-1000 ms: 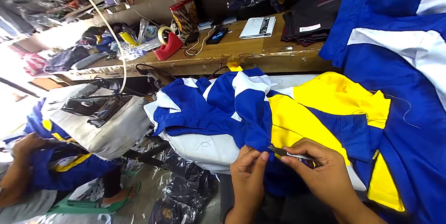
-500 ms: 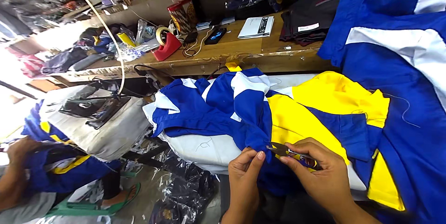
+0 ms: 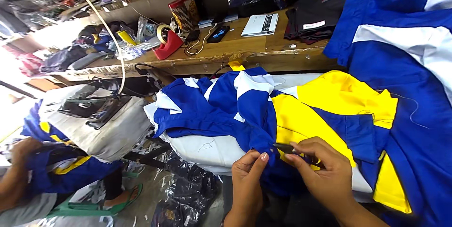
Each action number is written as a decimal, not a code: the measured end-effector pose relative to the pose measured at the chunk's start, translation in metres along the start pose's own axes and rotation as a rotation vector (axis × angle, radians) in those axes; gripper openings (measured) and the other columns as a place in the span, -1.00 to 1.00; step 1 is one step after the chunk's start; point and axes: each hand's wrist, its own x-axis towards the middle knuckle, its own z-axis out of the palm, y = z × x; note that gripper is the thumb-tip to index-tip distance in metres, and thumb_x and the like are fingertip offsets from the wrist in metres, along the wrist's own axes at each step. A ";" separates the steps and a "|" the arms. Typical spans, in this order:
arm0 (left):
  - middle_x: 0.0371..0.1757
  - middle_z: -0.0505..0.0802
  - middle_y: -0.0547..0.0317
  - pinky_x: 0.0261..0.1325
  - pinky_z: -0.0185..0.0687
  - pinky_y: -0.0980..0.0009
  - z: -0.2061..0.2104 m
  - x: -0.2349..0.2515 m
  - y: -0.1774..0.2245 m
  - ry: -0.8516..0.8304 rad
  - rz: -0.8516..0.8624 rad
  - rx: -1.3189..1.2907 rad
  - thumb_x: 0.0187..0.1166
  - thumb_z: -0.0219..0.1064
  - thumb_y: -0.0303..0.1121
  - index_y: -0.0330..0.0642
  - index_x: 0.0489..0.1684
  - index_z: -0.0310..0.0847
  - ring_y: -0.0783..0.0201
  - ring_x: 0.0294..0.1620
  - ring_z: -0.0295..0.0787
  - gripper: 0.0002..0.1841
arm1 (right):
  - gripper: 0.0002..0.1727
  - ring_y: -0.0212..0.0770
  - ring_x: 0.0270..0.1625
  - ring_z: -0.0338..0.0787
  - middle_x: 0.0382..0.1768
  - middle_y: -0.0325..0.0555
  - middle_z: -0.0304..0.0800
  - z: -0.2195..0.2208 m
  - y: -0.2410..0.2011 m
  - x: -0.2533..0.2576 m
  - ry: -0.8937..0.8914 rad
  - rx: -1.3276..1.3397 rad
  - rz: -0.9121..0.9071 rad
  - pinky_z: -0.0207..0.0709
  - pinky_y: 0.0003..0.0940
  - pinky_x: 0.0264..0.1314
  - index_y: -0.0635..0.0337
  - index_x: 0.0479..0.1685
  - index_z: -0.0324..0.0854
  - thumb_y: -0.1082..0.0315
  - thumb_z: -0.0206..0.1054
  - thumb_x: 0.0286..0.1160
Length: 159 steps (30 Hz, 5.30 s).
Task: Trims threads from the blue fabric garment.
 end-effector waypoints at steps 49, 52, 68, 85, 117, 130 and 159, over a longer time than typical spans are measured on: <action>-0.19 0.88 0.17 -0.15 0.80 0.45 -0.058 0.065 -0.010 0.015 -0.288 0.181 0.62 0.29 -0.59 -0.31 0.04 0.63 0.42 -0.27 0.83 -0.86 | -0.72 -0.34 -0.22 0.78 -0.11 -0.08 0.80 0.023 0.005 0.114 -0.436 -0.174 0.146 0.69 -0.38 -0.16 0.28 0.22 0.61 0.42 0.20 0.63; -0.17 0.85 0.30 -0.11 0.77 0.47 -0.061 0.059 -0.005 0.054 -0.182 0.171 0.71 0.23 -0.48 -0.20 0.14 0.65 0.47 -0.25 0.80 -0.82 | -0.75 -0.56 -0.46 0.65 -0.34 -0.34 0.74 0.040 0.009 0.062 -0.437 0.086 0.272 0.59 -0.64 -0.40 0.19 0.12 0.69 0.44 0.33 0.51; -0.40 0.85 0.22 -0.30 0.78 0.53 -0.053 0.072 0.017 0.110 -0.173 0.037 0.73 0.21 -0.47 -0.22 -0.21 0.79 0.47 -0.47 0.77 -0.80 | -0.70 -0.26 -0.10 0.79 -0.06 -0.10 0.86 0.038 0.042 0.064 -0.292 -0.308 -0.258 0.60 -0.24 -0.10 0.15 0.05 0.85 0.20 0.52 0.46; -0.40 0.88 0.18 -0.23 0.80 0.51 -0.055 0.066 0.024 0.076 -0.148 0.081 0.69 0.20 -0.54 -0.27 -0.26 0.80 0.44 -0.41 0.82 -0.78 | -0.69 -0.53 -0.13 0.78 -0.09 -0.24 0.87 0.041 0.048 0.055 -0.422 -0.051 -0.103 0.66 -0.61 -0.11 0.15 -0.03 0.86 0.12 0.53 0.43; -0.37 0.82 0.34 -0.12 0.71 0.54 -0.060 0.055 -0.002 0.075 0.092 0.432 0.66 0.22 -0.49 -0.25 -0.19 0.60 0.54 -0.31 0.77 -0.93 | -0.64 -0.71 -0.59 0.26 -0.53 -0.60 0.35 0.049 0.022 0.028 -0.678 0.697 0.532 0.15 -0.78 -0.54 0.01 -0.10 0.61 0.00 0.02 0.85; -0.31 0.88 0.24 -0.02 0.78 0.48 -0.064 0.047 -0.005 0.154 0.240 0.334 0.52 0.37 -0.55 -0.34 -0.22 0.74 0.46 -0.25 0.83 -0.95 | -0.50 -0.65 -0.62 0.29 -0.56 -0.54 0.32 0.061 0.018 0.019 -0.788 0.836 0.645 0.18 -0.76 -0.61 -0.04 -0.24 0.51 -0.22 -0.07 0.82; -0.23 0.84 0.31 0.08 0.60 0.54 -0.065 0.046 -0.005 0.102 0.351 0.422 0.57 0.42 -0.39 -0.22 -0.32 0.86 0.49 -0.06 0.71 -0.86 | -0.50 -0.72 -0.80 0.18 -0.75 -0.57 0.21 0.057 0.008 0.028 -0.868 0.947 0.849 0.04 -0.81 -0.79 -0.06 -0.49 0.50 -0.13 0.02 0.82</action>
